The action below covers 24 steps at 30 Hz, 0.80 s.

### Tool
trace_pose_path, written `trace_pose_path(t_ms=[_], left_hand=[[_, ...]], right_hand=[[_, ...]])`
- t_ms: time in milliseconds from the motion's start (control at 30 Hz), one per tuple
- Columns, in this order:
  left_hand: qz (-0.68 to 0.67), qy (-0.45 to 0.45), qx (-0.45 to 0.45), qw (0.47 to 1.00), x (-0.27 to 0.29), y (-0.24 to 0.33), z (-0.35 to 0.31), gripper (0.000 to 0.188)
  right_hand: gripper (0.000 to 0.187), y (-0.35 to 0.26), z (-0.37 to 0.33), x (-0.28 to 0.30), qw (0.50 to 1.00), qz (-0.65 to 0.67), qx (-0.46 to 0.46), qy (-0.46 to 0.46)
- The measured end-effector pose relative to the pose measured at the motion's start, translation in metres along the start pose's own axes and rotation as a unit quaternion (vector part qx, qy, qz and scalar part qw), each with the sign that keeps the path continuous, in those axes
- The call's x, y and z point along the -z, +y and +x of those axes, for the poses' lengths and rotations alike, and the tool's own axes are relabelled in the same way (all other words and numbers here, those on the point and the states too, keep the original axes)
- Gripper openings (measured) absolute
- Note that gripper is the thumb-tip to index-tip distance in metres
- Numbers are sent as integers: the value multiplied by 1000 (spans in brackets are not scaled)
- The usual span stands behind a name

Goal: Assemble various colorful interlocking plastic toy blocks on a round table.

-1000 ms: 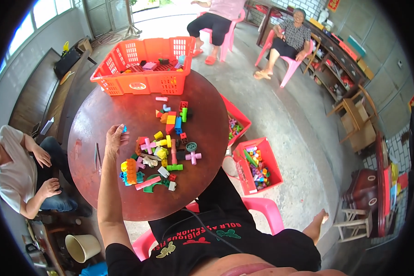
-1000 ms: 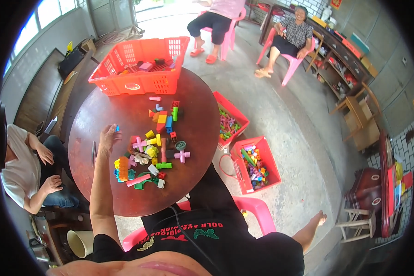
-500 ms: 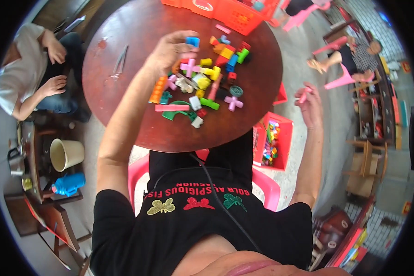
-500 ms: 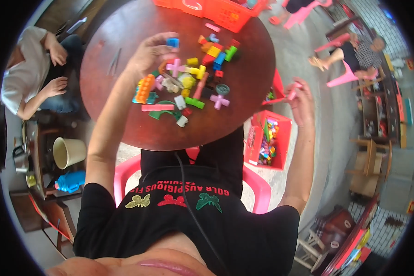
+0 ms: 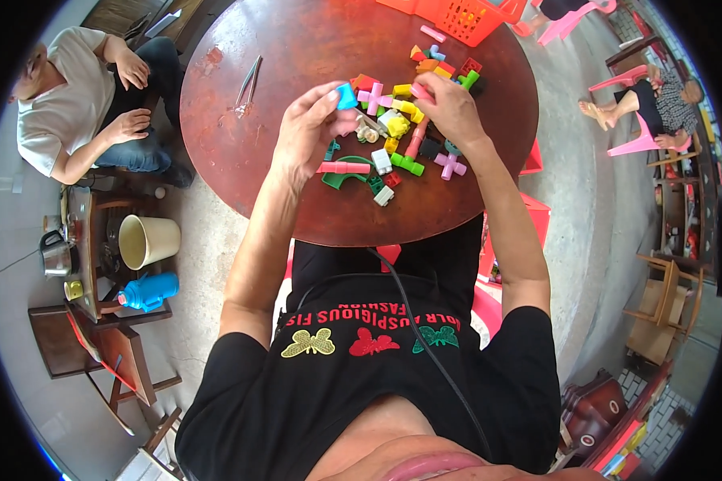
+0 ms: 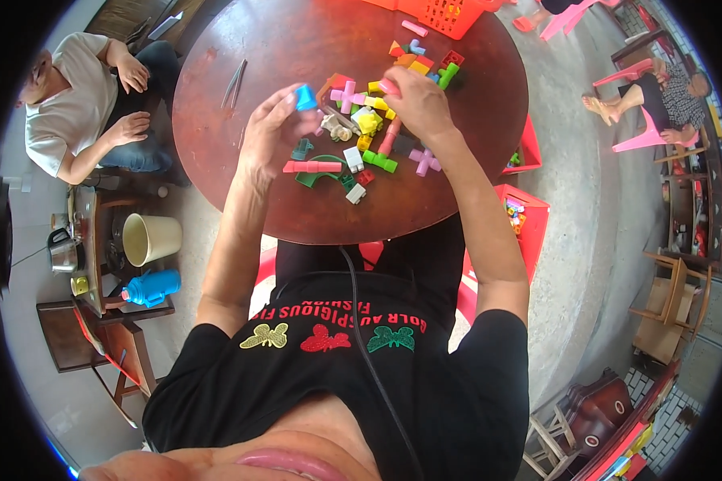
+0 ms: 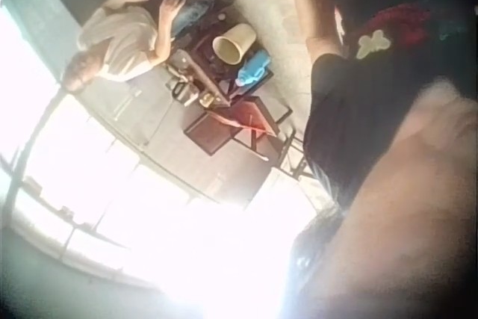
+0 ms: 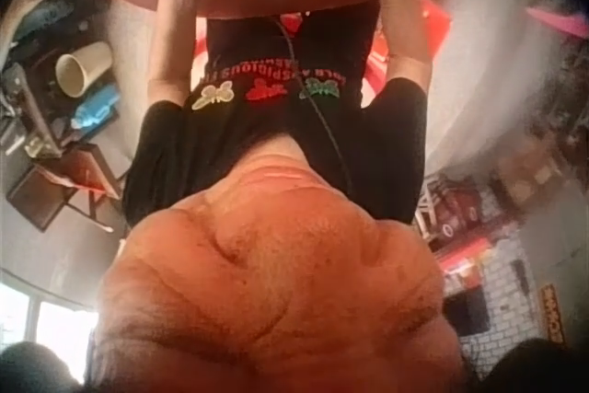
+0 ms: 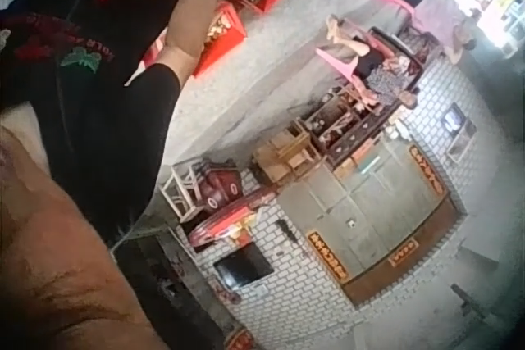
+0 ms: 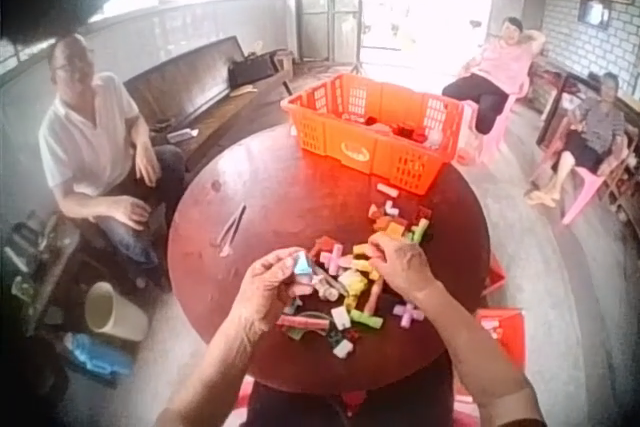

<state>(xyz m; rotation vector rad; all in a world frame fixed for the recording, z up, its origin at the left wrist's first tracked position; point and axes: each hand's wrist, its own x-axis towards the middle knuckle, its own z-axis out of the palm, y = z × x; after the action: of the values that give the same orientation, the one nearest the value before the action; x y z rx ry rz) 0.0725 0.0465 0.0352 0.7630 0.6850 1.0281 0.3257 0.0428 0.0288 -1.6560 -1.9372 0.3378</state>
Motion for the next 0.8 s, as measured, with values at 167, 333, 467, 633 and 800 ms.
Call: trace_pose_path(t_ms=[167, 333, 467, 633, 800], left_hand=[[12, 19, 26, 999, 16, 0, -22, 26], [-23, 22, 23, 999, 35, 6, -23, 27], [14, 44, 20, 999, 36, 14, -17, 26], [25, 57, 1, 998, 50, 12, -32, 26], [14, 66, 16, 998, 51, 4, -44, 22]], right_hand=[[36, -1, 53, -18, 992, -25, 47, -117], [46, 89, 131, -14, 989, -136, 30, -58], [59, 135, 152, -32, 973, -182, -133, -45], [50, 90, 144, -63, 959, -236, -102, -119], [27, 47, 114, -84, 971, -97, 151, -158]])
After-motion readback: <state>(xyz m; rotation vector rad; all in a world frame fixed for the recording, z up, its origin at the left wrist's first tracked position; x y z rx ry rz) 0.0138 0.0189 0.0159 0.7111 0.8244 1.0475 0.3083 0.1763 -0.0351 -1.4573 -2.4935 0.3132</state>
